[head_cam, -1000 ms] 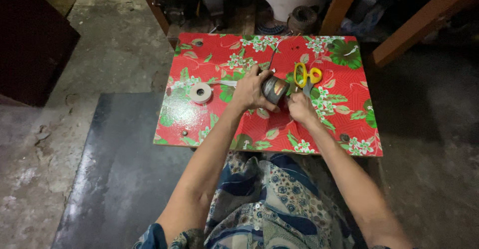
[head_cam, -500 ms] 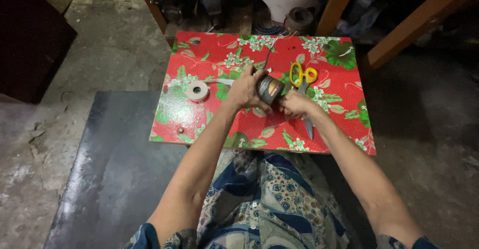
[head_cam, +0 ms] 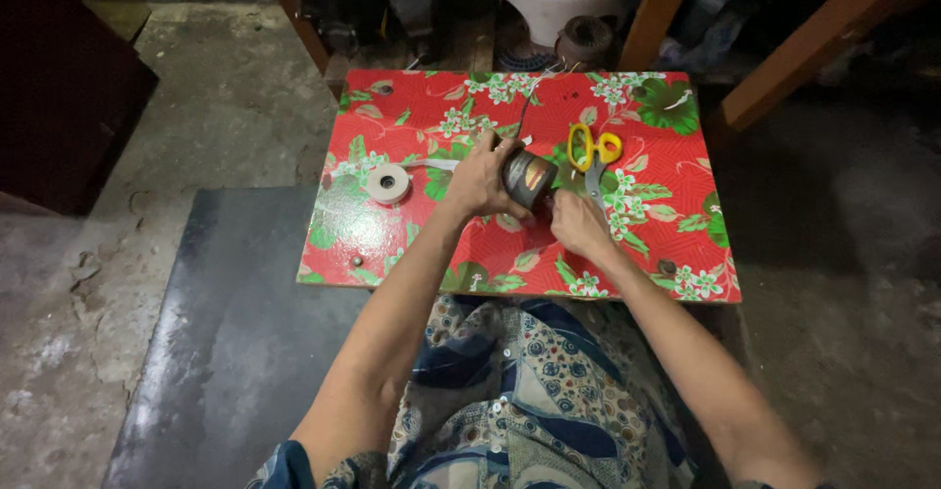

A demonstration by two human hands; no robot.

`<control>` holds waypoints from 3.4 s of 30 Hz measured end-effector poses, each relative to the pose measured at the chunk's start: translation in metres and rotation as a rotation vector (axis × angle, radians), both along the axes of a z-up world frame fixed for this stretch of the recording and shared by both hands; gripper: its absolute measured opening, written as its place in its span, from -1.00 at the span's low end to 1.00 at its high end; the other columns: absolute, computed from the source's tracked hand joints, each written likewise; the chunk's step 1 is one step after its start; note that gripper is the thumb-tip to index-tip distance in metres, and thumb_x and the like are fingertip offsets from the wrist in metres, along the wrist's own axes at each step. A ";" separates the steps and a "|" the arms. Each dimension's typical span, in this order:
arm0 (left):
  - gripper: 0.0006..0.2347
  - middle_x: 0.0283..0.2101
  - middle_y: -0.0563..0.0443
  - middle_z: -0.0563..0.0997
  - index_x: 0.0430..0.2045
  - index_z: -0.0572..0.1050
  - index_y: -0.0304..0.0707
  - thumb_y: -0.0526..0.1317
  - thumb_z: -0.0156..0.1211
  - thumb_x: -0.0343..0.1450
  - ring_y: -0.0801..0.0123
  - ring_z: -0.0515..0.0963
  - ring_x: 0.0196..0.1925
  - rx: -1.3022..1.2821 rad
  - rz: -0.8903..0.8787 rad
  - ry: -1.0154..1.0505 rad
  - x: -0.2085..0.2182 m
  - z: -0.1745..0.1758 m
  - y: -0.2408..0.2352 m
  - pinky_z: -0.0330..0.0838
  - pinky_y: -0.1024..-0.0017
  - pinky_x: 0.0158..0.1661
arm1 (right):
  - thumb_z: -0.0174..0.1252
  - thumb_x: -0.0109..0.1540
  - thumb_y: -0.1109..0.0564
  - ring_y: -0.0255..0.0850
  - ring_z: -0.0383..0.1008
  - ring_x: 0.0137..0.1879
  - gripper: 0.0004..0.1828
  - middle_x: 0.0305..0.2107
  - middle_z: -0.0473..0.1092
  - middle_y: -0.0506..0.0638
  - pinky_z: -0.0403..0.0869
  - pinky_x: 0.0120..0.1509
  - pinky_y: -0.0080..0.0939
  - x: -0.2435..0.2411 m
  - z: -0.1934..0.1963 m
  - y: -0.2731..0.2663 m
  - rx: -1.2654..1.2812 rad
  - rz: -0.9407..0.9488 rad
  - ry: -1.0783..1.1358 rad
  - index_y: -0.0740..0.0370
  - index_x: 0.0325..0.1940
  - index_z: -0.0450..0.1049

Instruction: The person sits on the floor and works on a small electric motor placed on a low floral table. They use their hands to rotate and inspect the motor, then remove the top cover to expose the internal windings and wires. The person continues to manipulate the motor body and wires throughout the clip.

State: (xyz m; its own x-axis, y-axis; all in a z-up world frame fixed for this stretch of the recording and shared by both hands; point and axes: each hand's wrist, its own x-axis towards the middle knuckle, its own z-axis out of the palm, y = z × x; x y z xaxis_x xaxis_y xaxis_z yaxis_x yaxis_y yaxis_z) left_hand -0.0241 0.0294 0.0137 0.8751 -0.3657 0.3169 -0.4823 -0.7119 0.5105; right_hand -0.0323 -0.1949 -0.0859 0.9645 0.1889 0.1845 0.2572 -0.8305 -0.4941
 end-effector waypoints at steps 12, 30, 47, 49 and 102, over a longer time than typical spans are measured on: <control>0.02 0.12 -0.24 0.39 0.15 0.39 -0.14 0.08 0.71 -0.28 -0.16 0.50 0.11 0.042 0.025 0.056 0.003 0.008 -0.004 0.44 0.03 0.06 | 0.05 0.31 0.13 0.38 0.45 -0.27 -0.84 -0.48 0.41 0.36 0.34 -0.23 0.34 -0.023 -0.003 0.015 0.214 -0.089 -0.295 0.30 -0.24 0.34; 0.20 0.20 -0.32 0.40 0.35 0.17 -0.28 0.17 0.72 -0.21 -0.15 0.45 0.26 -0.222 0.134 0.043 -0.004 -0.028 0.002 0.40 0.08 0.21 | 0.02 0.29 0.22 0.34 0.48 -0.26 -0.92 -0.50 0.43 0.35 0.37 -0.23 0.31 -0.026 -0.001 0.016 0.234 -0.035 -0.266 0.31 -0.23 0.37; 0.02 0.07 -0.20 0.45 0.19 0.25 -0.33 0.08 0.67 -0.16 -0.02 0.51 0.13 -0.426 0.173 -0.026 -0.034 -0.017 -0.011 0.44 0.15 0.12 | 0.03 0.26 0.24 0.35 0.47 -0.31 -0.92 -0.45 0.44 0.37 0.37 -0.30 0.28 -0.033 0.009 0.017 0.224 0.009 -0.360 0.34 -0.25 0.38; 0.03 0.07 -0.22 0.42 0.21 0.24 -0.31 0.07 0.69 -0.15 -0.07 0.47 0.13 -0.374 0.199 -0.061 -0.033 -0.019 -0.013 0.42 0.09 0.12 | 0.04 0.27 0.22 0.35 0.46 -0.29 -0.90 -0.47 0.42 0.37 0.35 -0.29 0.29 -0.033 0.012 0.017 0.243 -0.008 -0.330 0.33 -0.26 0.38; -0.72 -0.05 -0.10 0.64 -0.11 0.55 -0.33 -0.18 0.25 0.37 0.18 0.62 0.06 -1.655 -0.218 0.800 0.076 -0.166 -0.011 0.52 0.17 0.10 | -0.20 0.45 -0.24 -0.16 0.44 -0.58 -0.50 -0.67 0.33 0.03 0.36 -0.44 -0.08 -0.030 0.017 0.009 0.667 -0.184 -0.144 0.25 0.02 0.36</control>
State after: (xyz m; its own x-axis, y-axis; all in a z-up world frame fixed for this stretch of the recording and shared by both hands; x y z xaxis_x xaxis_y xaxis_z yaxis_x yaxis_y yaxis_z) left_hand 0.0514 0.0184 -0.1526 0.9641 -0.2654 0.0104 0.1924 0.7249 0.6615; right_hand -0.0623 -0.1860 -0.0687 0.9271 -0.1729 0.3326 0.2428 -0.3991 -0.8842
